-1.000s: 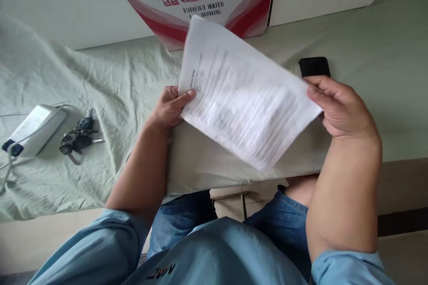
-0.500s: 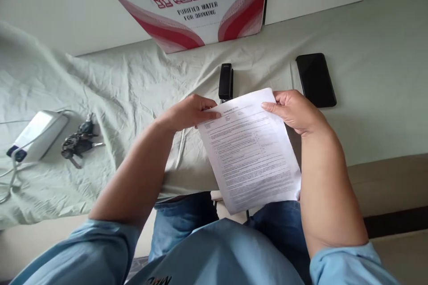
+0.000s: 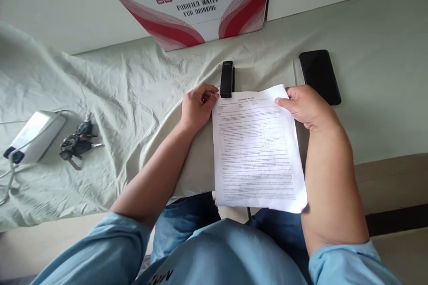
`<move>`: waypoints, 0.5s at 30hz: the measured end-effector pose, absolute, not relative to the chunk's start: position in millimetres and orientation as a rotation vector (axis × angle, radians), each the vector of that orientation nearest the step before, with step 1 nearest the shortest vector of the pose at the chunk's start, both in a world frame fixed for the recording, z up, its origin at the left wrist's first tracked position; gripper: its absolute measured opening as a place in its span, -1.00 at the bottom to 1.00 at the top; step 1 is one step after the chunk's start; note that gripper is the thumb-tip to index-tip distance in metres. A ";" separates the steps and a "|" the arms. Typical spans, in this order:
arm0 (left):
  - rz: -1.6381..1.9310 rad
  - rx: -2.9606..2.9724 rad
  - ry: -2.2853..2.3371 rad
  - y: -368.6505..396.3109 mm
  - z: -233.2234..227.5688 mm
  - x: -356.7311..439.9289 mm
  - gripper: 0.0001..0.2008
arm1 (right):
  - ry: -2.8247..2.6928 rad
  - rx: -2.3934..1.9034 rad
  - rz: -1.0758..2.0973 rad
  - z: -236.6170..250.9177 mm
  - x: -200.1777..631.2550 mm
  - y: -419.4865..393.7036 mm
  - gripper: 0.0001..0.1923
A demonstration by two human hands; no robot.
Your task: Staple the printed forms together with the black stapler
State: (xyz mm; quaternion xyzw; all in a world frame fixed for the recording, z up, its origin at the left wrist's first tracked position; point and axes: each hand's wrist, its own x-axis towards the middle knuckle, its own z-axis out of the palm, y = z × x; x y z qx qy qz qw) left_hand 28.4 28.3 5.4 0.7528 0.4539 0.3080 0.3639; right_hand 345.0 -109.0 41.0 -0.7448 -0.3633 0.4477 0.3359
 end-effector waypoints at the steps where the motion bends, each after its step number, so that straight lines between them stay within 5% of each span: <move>1: 0.824 1.943 1.138 26.9 1.7 26.1 -0.87 | -0.952 -1.974 1.129 42.4 346.9 -109.4 -0.63; 9: 1.008 2.090 0.907 26.7 -9.7 19.5 -0.41 | -0.972 -2.133 1.033 58.9 346.6 -115.2 -0.80; 15: 1.017 2.333 0.884 21.6 -23.5 24.2 -0.38 | -0.910 -2.107 1.034 59.9 343.8 -115.8 -0.87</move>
